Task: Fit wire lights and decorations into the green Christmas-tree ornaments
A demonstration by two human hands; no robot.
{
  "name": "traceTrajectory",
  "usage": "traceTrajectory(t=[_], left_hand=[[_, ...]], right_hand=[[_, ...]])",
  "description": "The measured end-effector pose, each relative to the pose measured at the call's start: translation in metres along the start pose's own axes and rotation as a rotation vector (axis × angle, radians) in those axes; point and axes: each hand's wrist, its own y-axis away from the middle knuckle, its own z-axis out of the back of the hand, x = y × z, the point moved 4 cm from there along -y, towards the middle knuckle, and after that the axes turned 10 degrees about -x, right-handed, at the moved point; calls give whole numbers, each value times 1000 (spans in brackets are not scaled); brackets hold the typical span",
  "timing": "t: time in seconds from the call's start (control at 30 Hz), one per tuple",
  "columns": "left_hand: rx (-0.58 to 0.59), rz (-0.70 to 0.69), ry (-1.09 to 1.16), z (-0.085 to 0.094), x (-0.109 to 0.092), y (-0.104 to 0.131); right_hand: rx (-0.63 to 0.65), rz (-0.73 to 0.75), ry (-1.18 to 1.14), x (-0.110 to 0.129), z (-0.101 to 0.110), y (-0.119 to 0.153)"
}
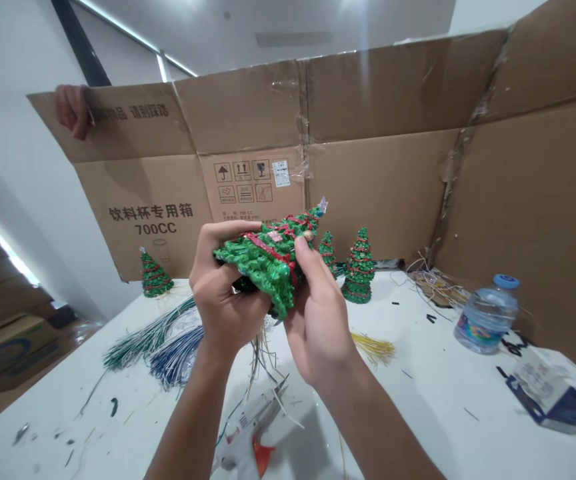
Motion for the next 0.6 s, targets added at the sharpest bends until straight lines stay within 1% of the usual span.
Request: traceTrajectory(t=[0.13,0.43,0.6], left_hand=[[0,5,10,0,1,0],[9,72,50,1,5,2],[1,55,62,1,4,0]], right_hand=[[-15,-5,0,-1,0,0],[23,-37,29,-1,-1,4],[31,-13,56,-1,-3,5]])
